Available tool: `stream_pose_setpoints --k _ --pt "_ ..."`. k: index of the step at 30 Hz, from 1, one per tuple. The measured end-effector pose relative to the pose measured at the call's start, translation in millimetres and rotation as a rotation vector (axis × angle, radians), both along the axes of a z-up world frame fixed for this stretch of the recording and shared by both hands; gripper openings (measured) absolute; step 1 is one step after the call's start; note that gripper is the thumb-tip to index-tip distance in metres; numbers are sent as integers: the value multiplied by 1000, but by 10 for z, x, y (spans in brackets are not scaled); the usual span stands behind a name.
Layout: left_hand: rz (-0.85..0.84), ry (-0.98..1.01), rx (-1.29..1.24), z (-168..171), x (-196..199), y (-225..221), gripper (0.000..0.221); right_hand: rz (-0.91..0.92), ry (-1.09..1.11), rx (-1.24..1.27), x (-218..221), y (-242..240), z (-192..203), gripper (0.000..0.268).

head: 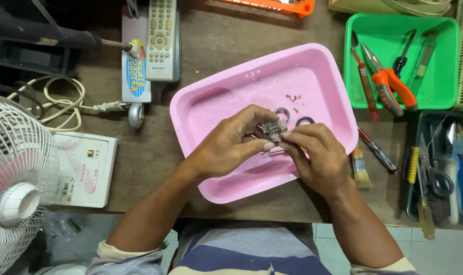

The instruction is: Disassembling and repairing a small electronic component using hand tools on a workbench.

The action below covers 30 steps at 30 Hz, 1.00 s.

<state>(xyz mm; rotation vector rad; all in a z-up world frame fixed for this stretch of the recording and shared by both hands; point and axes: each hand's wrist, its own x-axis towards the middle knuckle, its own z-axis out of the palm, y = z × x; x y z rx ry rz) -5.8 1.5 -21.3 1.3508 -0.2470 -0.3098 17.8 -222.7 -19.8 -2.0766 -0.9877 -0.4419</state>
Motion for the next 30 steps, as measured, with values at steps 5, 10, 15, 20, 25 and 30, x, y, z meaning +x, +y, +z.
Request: stream_pose_setpoints --k 5,10,15,20,25,30 --pt "7 -15 55 113 -8 -13 41 21 -14 53 23 17 -11 13" --pt "32 -3 72 178 7 -19 41 31 -19 86 29 13 -24 12" --pt "69 34 22 111 45 -23 41 29 36 86 58 35 18 15" --pt "71 68 -9 85 70 -17 41 33 65 81 89 63 69 16" --pt "78 69 -22 109 122 8 42 29 77 84 128 47 31 17" --pt "38 143 -74 38 146 36 43 -38 173 132 130 -34 106 11"
